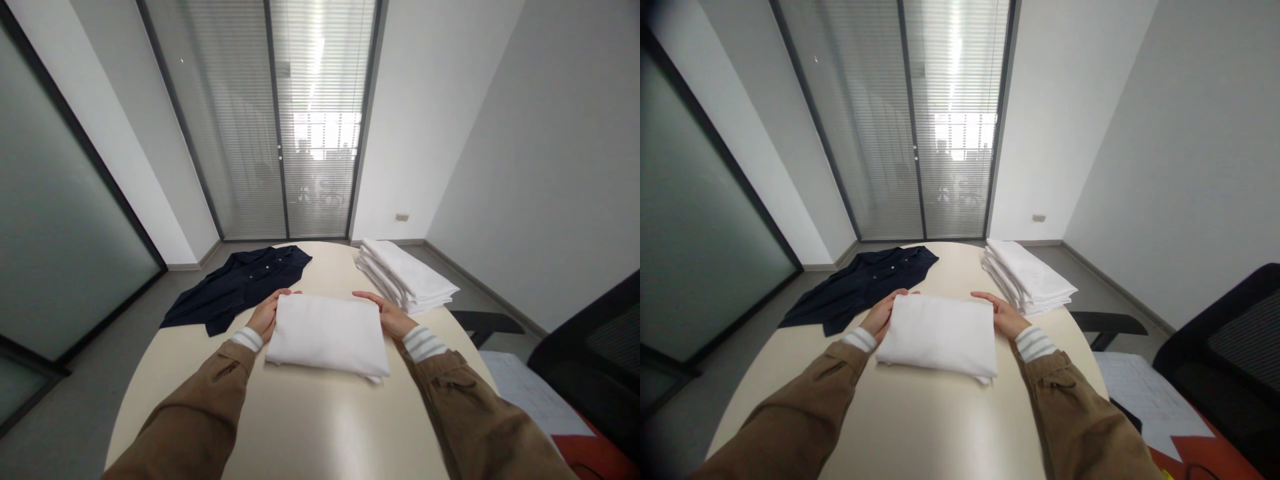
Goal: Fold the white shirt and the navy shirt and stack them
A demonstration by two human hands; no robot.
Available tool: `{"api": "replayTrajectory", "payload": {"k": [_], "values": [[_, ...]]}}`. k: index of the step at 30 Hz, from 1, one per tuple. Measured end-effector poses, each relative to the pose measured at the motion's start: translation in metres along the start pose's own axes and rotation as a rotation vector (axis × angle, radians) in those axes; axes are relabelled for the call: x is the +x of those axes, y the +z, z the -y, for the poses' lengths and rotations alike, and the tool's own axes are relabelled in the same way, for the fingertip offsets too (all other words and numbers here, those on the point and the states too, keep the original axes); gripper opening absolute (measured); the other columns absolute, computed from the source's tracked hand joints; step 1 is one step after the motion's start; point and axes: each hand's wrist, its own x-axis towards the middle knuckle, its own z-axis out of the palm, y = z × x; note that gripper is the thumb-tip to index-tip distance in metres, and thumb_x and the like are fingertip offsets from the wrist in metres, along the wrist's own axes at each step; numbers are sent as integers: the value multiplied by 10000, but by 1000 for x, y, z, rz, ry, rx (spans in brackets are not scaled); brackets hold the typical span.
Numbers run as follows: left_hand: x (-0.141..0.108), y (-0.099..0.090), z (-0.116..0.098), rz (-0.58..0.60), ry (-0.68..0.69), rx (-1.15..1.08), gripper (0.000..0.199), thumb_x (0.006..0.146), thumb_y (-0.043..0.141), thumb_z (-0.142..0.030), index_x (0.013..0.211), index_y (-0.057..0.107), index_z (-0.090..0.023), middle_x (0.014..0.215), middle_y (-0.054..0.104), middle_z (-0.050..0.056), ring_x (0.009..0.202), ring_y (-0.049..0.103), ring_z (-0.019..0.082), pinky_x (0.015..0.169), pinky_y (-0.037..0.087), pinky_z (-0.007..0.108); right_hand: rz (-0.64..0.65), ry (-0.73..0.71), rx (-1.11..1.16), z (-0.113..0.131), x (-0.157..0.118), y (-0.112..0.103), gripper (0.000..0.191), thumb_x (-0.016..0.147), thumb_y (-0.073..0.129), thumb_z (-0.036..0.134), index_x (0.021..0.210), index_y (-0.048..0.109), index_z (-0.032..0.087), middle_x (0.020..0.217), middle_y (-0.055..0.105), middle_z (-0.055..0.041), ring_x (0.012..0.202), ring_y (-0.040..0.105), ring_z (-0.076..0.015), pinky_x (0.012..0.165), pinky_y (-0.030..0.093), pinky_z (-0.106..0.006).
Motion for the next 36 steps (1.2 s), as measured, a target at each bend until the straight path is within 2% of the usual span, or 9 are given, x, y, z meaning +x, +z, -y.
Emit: {"api": "replayTrajectory", "payload": {"k": [3, 6, 11, 15, 19, 22, 27, 31, 36], "values": [[-1, 2, -2, -25, -37, -35, 171, 750, 669, -213, 901, 595, -184, 1012, 751, 96, 911, 722, 250, 819, 562, 365, 105, 22, -91, -3, 3, -4, 493, 636, 828, 263, 1116, 719, 250, 1049, 767, -59, 963, 726, -270, 999, 499, -524], [-2, 3, -2, -27, -46, 17, 277, 814, 657, -371, 993, 637, -161, 927, 748, 96, 860, 720, 257, 788, 565, 371, 91, 35, -114, -6, 4, -6, 450, 665, 805, 277, 1107, 742, 220, 1083, 760, -77, 1014, 713, -283, 1031, 481, -507], [-2, 1, 4, -65, 41, 288, 454, 767, 775, -356, 1144, 643, -140, 826, 730, 55, 745, 699, 215, 710, 551, 317, 60, 68, -96, -8, 5, -6, 454, 693, 771, 274, 1145, 744, 234, 1087, 760, -71, 1031, 709, -282, 1034, 486, -479], [4, -3, 4, -101, 68, 463, 474, 835, 713, -406, 1208, 615, -130, 969, 742, 103, 846, 706, 232, 778, 559, 355, 71, 69, -106, -13, 10, -11, 427, 711, 757, 325, 1127, 754, 232, 1087, 760, -73, 1029, 710, -278, 1036, 485, -472], [3, 9, -9, -118, 331, 728, 497, 878, 650, -377, 1310, 556, -152, 1342, 612, 164, 1227, 591, 276, 1048, 452, 417, 81, -23, -223, -16, 15, -16, 408, 713, 774, 345, 1104, 762, 229, 1120, 749, -77, 1053, 699, -280, 1029, 490, -466], [-16, 35, -16, 67, 552, 1027, 557, 918, 579, -424, 1415, 489, -189, 1493, 478, 139, 1399, 424, 274, 1174, 304, 450, 32, -162, -373, -13, 16, -15, 350, 737, 758, 363, 1055, 777, 218, 1137, 742, -81, 1074, 688, -279, 1024, 496, -458], [-56, 76, 5, 591, 704, 1641, 839, 815, 695, -552, 1527, 346, -275, 1629, 231, 94, 1491, 198, 367, 1193, 232, 556, 27, -222, -453, -7, 16, -14, 347, 762, 714, 392, 1041, 777, 195, 1156, 732, -98, 1051, 691, -275, 973, 531, -450], [-62, 80, 18, 669, 730, 1842, 647, 941, 574, -423, 1517, 355, -226, 1581, 356, 84, 1458, 299, 347, 1168, 293, 550, 55, -150, -414, -9, 16, -15, 402, 766, 696, 415, 1089, 758, 185, 1102, 751, -99, 980, 716, -261, 938, 552, -450], [-58, 76, 8, 675, 775, 1854, 462, 1019, 418, -333, 1472, 426, -241, 1506, 482, 51, 1393, 430, 270, 1131, 383, 456, 52, -177, -430, -10, 15, -12, 386, 775, 688, 385, 1096, 745, 180, 1111, 748, -104, 983, 714, -252, 913, 566, -423]]}}
